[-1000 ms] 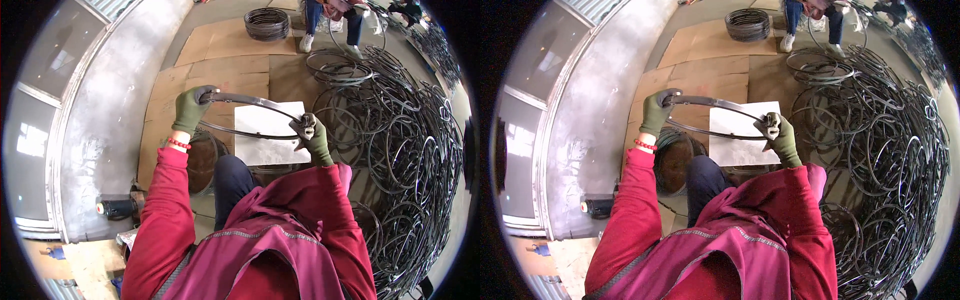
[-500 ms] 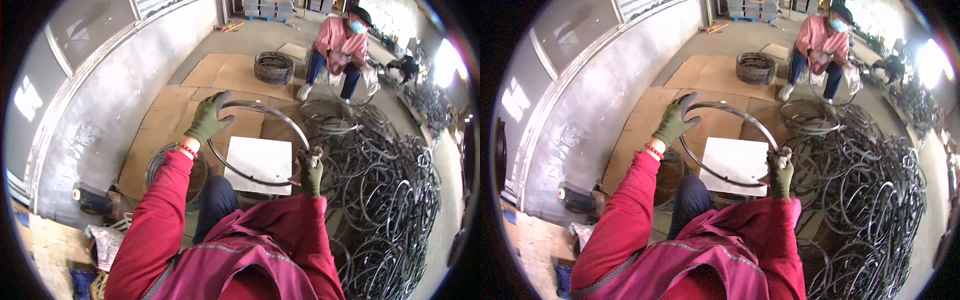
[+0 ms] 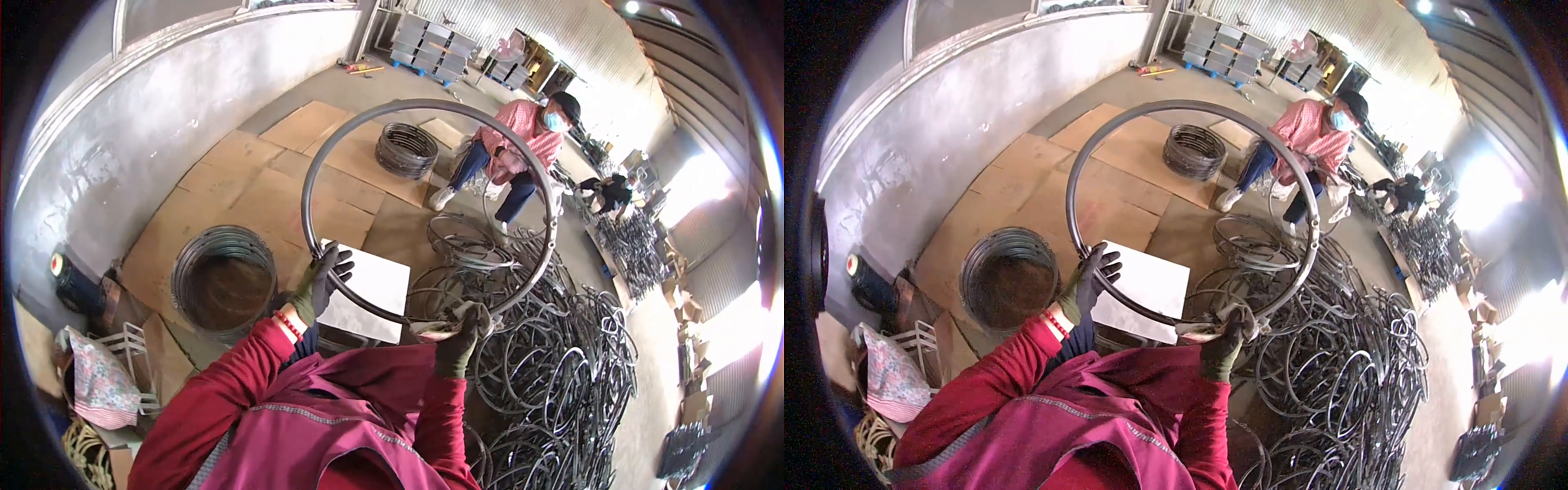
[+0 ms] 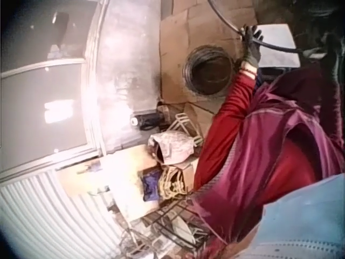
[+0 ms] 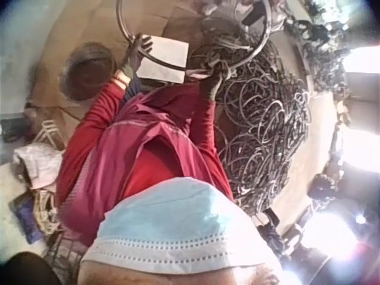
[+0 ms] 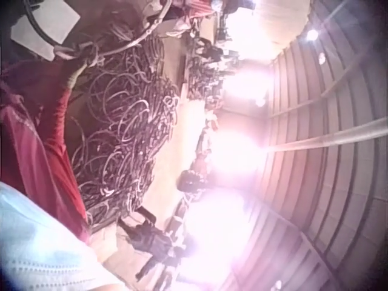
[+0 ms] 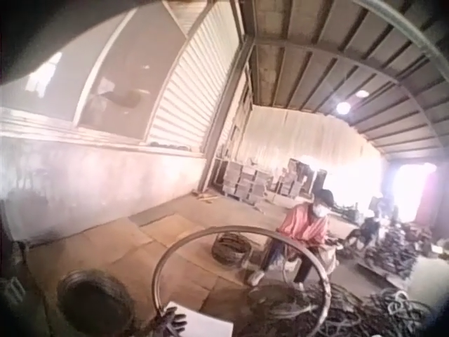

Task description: The person cleans metal rings by wiping and scrubbing them with a cloth and a steel wool pad, then stacks the rings into a metal container.

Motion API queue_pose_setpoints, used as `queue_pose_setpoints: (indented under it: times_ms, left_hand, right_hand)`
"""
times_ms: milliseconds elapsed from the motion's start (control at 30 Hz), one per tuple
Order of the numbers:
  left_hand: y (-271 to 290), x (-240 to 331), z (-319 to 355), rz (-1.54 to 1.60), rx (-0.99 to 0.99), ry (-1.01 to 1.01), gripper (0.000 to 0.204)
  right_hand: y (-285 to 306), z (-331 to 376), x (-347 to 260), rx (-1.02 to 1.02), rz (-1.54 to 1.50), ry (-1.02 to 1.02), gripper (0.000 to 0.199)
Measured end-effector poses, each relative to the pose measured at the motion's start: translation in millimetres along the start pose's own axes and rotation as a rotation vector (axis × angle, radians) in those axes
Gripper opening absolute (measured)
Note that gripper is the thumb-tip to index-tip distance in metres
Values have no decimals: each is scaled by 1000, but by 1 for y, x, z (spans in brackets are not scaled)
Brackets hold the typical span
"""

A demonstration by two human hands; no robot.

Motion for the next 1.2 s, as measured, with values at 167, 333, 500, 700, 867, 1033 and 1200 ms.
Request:
queue_pose_setpoints:
  times_ms: [167,333,500,700,867,1033,1200]
  left_hand:
    - [-13,14,16,129,-44,42,38]
    - [-6,20,22,28,-54,26,40]
    - [12,19,27,-159,60,13,50]
    - [44,-5,24,-169,90,72,66]
    - [45,-15,28,-130,96,99,58]
    - [55,-25,27,-121,100,92,45]
    - [73,-34,15,-264,146,53,39]
  right_hand:
    - [5,3,1,-41,-40,26,19]
    - [4,4,-14,-141,159,172,19]
    - [29,7,-8,-68,66,-45,20]
    - [55,-15,-47,-165,607,267,23]
    - [21,-14,-42,-381,667,185,15]
    - [6,4,-36,-252,590,123,14]
    - [16,-3,-38,-318,826,301,23]
Point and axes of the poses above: each hand's wrist, its own z-axis away from the middle knuckle, its own y-axis out of the back of the hand, x = y × z, the point moved 9 cm from there along -z, towards the middle knuckle, and after that the axes turned 13 degrees about y, right-handed, at the moved point
